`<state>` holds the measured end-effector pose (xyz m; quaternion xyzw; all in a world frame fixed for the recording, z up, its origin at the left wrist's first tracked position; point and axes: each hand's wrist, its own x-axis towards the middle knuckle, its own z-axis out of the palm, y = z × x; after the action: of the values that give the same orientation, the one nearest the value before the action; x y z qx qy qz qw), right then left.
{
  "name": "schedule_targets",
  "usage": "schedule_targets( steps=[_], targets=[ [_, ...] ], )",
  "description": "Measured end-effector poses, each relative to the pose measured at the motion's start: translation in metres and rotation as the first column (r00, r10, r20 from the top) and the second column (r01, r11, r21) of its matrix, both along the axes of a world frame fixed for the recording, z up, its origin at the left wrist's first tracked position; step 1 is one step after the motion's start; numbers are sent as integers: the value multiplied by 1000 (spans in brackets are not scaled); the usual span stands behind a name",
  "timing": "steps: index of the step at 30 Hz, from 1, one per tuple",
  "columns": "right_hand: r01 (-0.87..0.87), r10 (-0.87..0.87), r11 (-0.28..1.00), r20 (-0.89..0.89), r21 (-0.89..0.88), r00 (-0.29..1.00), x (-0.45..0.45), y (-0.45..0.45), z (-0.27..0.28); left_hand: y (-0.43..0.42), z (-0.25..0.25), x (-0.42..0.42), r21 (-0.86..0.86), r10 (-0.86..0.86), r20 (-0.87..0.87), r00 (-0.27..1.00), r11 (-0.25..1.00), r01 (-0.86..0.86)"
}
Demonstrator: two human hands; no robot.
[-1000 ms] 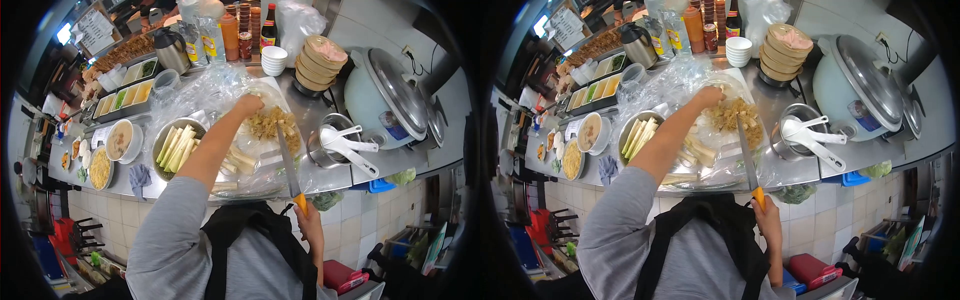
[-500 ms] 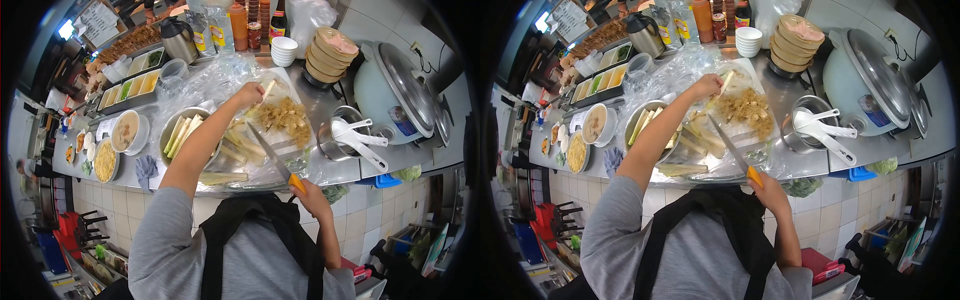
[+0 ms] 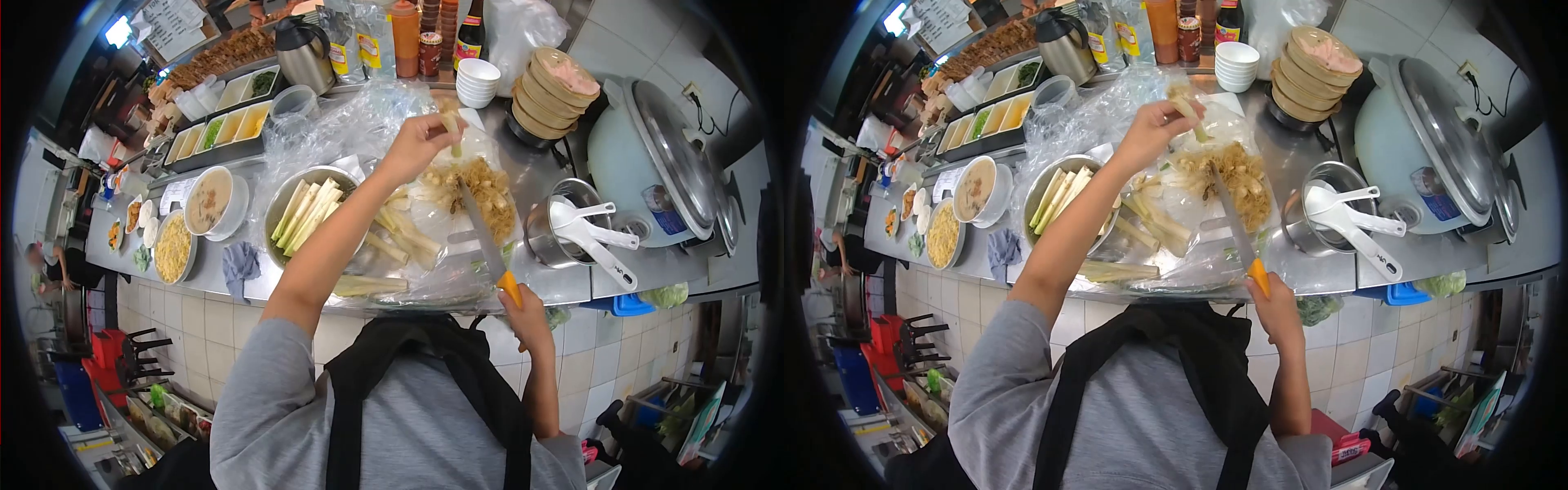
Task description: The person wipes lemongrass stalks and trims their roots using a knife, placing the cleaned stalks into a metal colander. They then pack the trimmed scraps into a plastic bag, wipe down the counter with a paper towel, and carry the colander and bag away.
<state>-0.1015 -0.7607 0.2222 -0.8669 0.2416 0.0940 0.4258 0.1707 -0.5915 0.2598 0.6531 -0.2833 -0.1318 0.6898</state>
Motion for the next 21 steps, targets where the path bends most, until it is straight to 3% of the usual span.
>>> schedule_targets(
  steps=[1, 5, 7, 9, 11, 13, 16, 18, 21],
  targets=[
    [0, 0, 1000, -5, 4, 1000, -4, -1, -2, 1, 6, -5, -96, 61, 20, 998, 994, -59],
    [18, -17, 996, -20, 82, 1000, -14, -6, 1, 5, 14, -21, -163, 148, 135, 980, 979, -126],
    [50, -42, 990, -61, 129, 997, -17, -6, 9, 11, 2, -29, 273, 127, 501, 856, 916, -296],
    [142, -123, 964, -95, 225, 988, -21, -5, 15, 16, -29, -53, 552, 109, 510, 853, 719, -422],
    [141, -126, 970, -88, 198, 988, -23, -6, 15, 25, -68, -71, 729, 171, 364, 915, 559, -395],
    [159, -145, 971, -89, 178, 985, -29, -2, 10, 39, -106, -81, 692, 189, 403, 896, 578, -433],
    [35, -37, 999, 48, 30, 998, -34, 3, 4, 45, -129, -90, 595, 248, 447, 860, 635, -492],
    [-101, 128, 984, 196, -147, 972, -34, 10, 3, 46, -135, -91, 537, 272, 464, 843, 671, -512],
    [-145, 152, 981, 50, -128, 987, -30, 17, 14, 46, -134, -92, 545, 278, 449, 849, 667, -507]
  ],
)
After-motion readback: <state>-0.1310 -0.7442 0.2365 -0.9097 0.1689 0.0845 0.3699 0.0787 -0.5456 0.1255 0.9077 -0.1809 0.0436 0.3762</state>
